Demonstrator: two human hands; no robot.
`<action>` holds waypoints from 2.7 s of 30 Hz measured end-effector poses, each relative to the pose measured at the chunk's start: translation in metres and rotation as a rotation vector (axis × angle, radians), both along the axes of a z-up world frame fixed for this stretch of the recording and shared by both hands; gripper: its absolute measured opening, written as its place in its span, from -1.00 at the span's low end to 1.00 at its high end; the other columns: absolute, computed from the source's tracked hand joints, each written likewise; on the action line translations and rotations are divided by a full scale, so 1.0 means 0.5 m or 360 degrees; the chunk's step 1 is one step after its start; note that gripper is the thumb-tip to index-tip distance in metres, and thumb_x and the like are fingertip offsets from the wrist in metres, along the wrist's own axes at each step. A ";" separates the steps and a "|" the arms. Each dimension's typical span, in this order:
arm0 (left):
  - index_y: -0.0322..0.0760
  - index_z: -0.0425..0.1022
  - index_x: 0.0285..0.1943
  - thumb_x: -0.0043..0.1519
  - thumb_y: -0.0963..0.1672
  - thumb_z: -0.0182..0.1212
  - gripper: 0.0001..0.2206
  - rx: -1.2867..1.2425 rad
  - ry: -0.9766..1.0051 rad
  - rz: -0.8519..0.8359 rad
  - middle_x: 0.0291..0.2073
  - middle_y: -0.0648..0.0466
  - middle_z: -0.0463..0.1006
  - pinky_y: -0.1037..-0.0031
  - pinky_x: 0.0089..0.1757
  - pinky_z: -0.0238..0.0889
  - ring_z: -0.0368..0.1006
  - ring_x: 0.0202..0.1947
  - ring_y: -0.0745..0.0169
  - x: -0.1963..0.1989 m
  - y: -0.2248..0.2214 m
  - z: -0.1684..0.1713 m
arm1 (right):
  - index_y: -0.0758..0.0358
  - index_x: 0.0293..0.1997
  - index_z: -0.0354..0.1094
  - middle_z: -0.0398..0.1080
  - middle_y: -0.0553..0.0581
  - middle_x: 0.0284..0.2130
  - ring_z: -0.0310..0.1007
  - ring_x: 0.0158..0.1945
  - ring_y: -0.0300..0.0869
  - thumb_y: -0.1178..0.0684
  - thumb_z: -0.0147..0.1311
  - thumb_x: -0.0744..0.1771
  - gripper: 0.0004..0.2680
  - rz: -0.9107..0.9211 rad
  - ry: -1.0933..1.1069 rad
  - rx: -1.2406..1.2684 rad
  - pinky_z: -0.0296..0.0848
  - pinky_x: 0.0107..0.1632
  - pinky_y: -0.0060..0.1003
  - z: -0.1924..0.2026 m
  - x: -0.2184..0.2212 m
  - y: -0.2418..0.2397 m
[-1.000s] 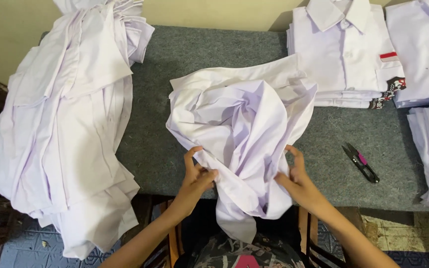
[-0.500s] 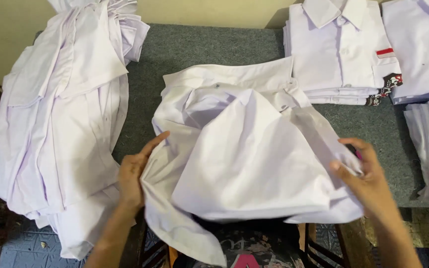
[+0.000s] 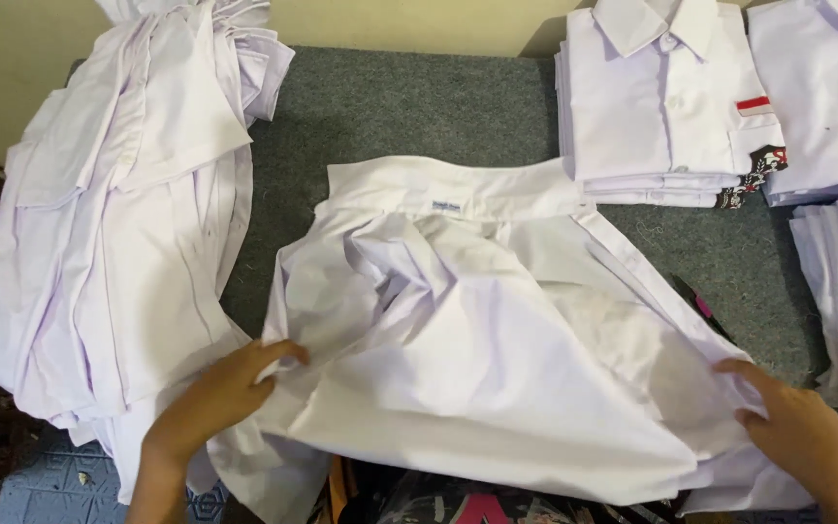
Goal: Folding a white shirt and using thread snips to trim loose threads during quality control.
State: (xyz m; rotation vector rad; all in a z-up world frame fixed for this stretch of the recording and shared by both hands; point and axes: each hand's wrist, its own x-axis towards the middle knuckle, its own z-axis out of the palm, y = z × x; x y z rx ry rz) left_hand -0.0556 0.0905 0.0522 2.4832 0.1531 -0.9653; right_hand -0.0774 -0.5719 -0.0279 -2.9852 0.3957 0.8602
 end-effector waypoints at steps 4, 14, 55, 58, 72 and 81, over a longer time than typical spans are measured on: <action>0.32 0.46 0.08 0.09 -0.26 -0.02 -0.50 0.0182 -0.0238 -0.0026 0.18 0.36 0.52 0.45 -0.06 0.29 0.44 0.17 0.29 -0.009 0.049 -0.054 | -0.46 0.29 0.17 0.66 0.32 -0.15 0.63 -0.05 0.26 0.10 0.06 0.23 -0.50 -0.0163 -0.0118 -0.0187 0.51 0.02 0.03 -0.033 0.006 -0.028; 0.13 0.28 0.28 0.24 -0.04 0.04 -0.62 0.0364 -0.1136 -0.0340 0.32 -0.09 0.10 -0.06 0.10 0.16 0.06 0.35 -0.12 -0.020 -0.030 -0.051 | -0.51 0.37 0.04 0.30 0.14 0.16 0.41 0.25 0.14 -0.42 -0.06 0.26 -0.51 0.0108 -0.0151 -0.0101 0.44 0.23 0.11 0.077 0.015 0.105; -0.34 0.53 0.02 0.16 -0.04 0.32 -0.65 -0.0526 -0.0826 0.0152 -0.30 -0.21 0.63 0.15 -0.12 0.32 0.53 -0.20 -0.14 0.301 -0.052 0.010 | 0.26 -0.01 0.47 0.51 0.35 -0.30 0.47 -0.17 0.00 0.13 0.16 0.38 -0.88 0.0060 -0.1127 0.1499 0.41 -0.10 -0.07 0.101 0.335 0.263; -0.11 0.54 0.08 0.19 0.00 0.36 -0.67 -0.0342 -0.1189 0.0258 -0.43 0.00 0.55 0.25 -0.22 0.31 0.51 -0.32 0.03 0.345 -0.046 0.009 | 0.21 0.03 0.48 0.49 0.29 -0.31 0.43 -0.23 -0.10 0.11 0.19 0.42 -0.89 0.0126 -0.1331 0.1453 0.41 -0.15 -0.14 0.127 0.343 0.264; -0.06 0.38 -0.07 0.19 0.00 0.40 -0.70 -0.0223 -0.1968 0.0727 -0.54 0.05 0.48 0.09 -0.24 0.36 0.56 -0.36 -0.11 0.508 -0.099 -0.084 | 0.34 0.03 0.45 0.35 0.21 -0.42 0.22 -0.45 -0.18 0.13 0.21 0.46 -0.90 0.0015 -0.1966 0.1471 0.22 -0.41 -0.27 0.078 0.459 0.330; -0.02 0.37 0.08 0.20 -0.02 0.33 -0.67 0.0126 -0.1214 0.0506 -0.23 -0.03 0.62 -0.02 -0.06 0.35 0.56 -0.09 -0.32 0.507 -0.095 -0.172 | 0.33 -0.06 0.52 0.50 0.34 -0.38 0.51 -0.41 0.01 -0.01 0.33 0.37 -0.80 -0.0117 -0.1614 0.1165 0.42 -0.34 -0.19 -0.075 0.496 0.295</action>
